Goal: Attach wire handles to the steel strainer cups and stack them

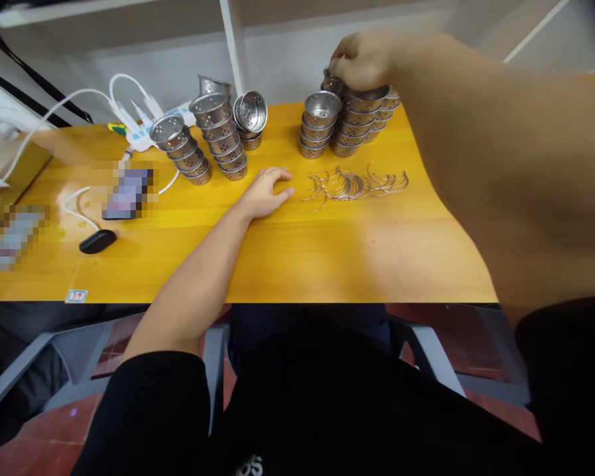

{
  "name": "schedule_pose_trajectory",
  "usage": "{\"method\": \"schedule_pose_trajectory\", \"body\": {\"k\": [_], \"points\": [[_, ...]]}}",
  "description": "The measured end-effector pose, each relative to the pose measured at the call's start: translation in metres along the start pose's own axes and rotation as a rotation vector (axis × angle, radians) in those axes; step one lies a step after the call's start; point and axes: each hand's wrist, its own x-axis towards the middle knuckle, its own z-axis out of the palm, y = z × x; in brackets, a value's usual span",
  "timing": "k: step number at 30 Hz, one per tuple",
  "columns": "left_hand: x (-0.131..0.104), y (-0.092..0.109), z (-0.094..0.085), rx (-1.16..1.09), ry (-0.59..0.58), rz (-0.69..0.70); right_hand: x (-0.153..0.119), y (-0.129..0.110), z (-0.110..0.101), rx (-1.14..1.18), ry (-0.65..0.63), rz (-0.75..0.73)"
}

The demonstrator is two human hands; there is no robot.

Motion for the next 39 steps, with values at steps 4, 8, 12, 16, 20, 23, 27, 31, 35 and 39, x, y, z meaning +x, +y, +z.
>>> {"method": "schedule_pose_trajectory", "body": {"k": [4,8,12,16,20,23,27,31,35,39], "points": [[0.001,0.001,0.002,0.015,-0.012,-0.003,0.001,-0.018,0.011,-0.225,-0.139,0.078],[0.002,-0.001,0.004,0.023,-0.008,0.009,0.003,-0.017,0.016,-0.284,-0.101,0.077],[0.003,-0.002,0.005,0.014,-0.007,-0.002,-0.005,-0.017,0.014,-0.278,-0.059,0.071],[0.002,-0.002,0.005,0.002,-0.001,0.002,-0.02,-0.035,0.005,-0.245,0.093,-0.04],[0.003,-0.002,0.004,-0.014,0.0,0.005,-0.03,-0.071,0.004,-0.17,0.175,-0.3],[0.004,-0.003,0.005,-0.013,-0.006,-0.003,-0.033,-0.101,0.019,-0.083,-0.003,-0.425],[0.005,-0.005,0.007,0.0,-0.017,0.01,-0.03,-0.128,0.058,-0.012,-0.159,-0.337],[0.004,-0.006,0.009,-0.002,-0.011,0.001,-0.024,-0.129,0.099,0.077,-0.102,-0.215],[0.004,-0.002,0.01,0.012,-0.015,0.007,-0.022,-0.122,0.121,0.171,-0.053,-0.205],[0.005,-0.002,0.01,0.024,-0.03,-0.004,-0.024,-0.123,0.121,0.164,-0.052,-0.208]]}}
